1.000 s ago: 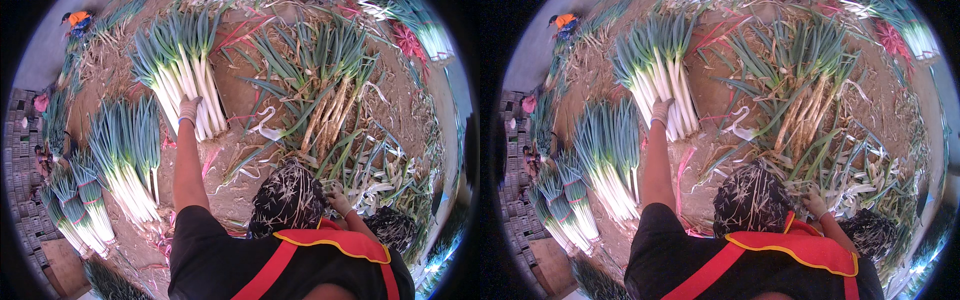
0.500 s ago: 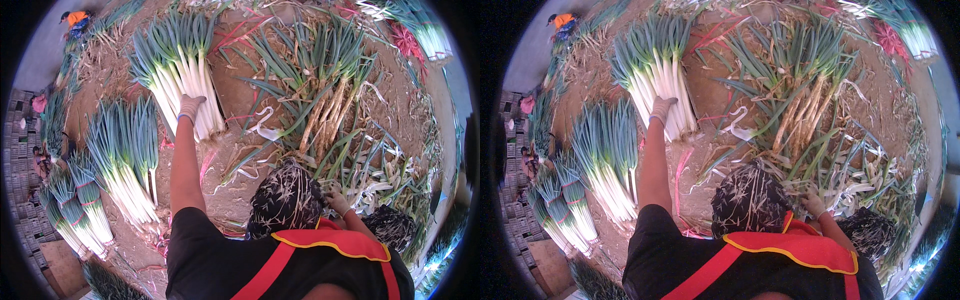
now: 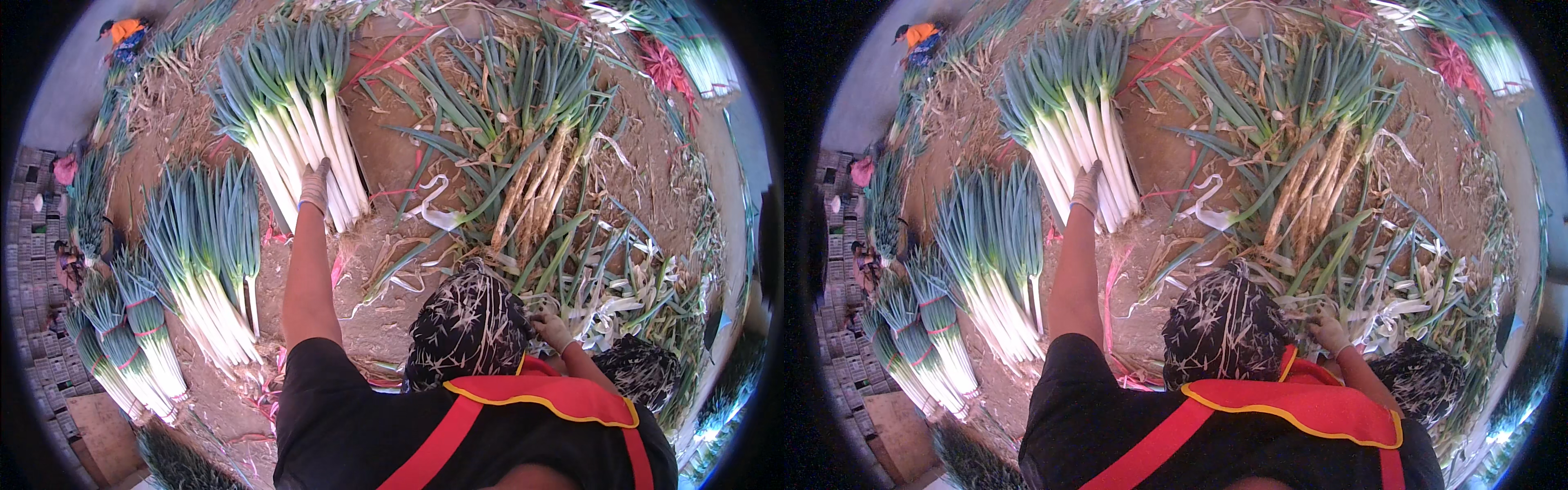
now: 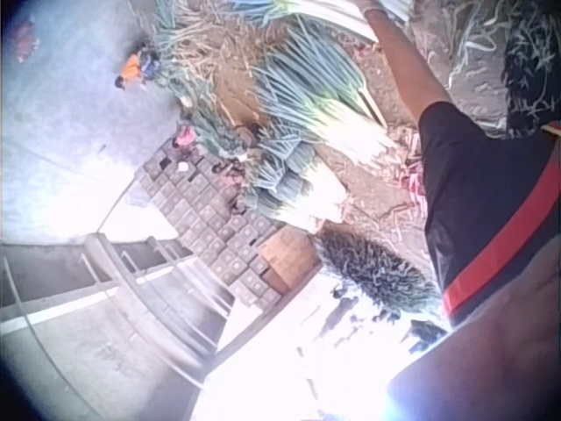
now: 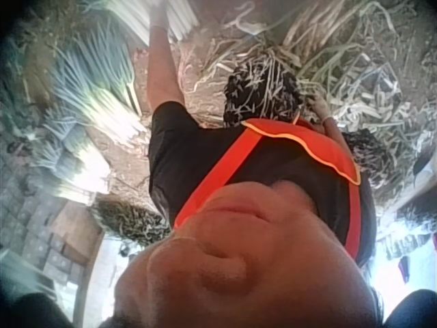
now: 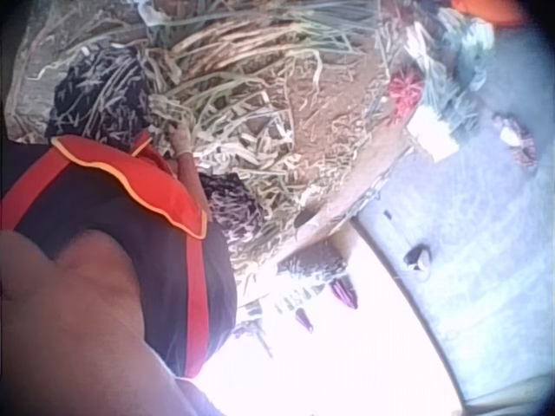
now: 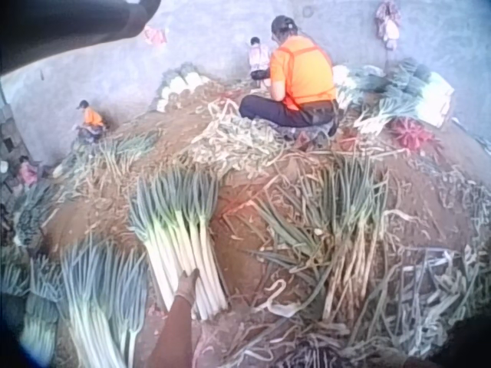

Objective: The person peels and cleans leeks by hand, removing outer layers and debris before placing them into organized piles.

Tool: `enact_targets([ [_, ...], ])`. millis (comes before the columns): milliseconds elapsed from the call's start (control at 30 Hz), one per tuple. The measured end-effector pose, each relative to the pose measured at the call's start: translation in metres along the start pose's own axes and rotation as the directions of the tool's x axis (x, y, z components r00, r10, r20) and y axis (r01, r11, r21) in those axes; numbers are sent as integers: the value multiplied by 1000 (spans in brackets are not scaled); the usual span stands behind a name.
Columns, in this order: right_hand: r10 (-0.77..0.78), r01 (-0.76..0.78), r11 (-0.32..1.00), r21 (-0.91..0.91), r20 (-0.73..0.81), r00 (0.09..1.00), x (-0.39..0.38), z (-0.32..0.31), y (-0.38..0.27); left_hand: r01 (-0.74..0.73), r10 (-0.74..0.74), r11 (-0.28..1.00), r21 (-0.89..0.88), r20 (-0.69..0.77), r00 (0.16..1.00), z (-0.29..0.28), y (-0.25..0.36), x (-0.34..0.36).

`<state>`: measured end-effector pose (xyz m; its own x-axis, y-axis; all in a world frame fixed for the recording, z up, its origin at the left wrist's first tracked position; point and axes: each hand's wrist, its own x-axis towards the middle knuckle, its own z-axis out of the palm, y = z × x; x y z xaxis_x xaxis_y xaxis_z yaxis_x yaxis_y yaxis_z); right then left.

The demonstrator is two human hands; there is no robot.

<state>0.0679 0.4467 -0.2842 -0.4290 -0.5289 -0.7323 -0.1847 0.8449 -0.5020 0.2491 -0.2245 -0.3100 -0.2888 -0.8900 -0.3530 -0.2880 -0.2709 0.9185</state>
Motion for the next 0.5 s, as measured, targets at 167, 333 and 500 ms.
enact_targets([
  [167,20,-21,999,46,8,1000,0,-1,3,-46,55,981,191,-42,998,1,2,32],
  [333,-58,59,997,44,-33,998,13,11,37,-31,39,996,85,-94,995,-10,0,33],
  [500,38,-38,993,112,-2,999,10,7,31,-163,211,952,261,-169,963,2,38,-12],
])
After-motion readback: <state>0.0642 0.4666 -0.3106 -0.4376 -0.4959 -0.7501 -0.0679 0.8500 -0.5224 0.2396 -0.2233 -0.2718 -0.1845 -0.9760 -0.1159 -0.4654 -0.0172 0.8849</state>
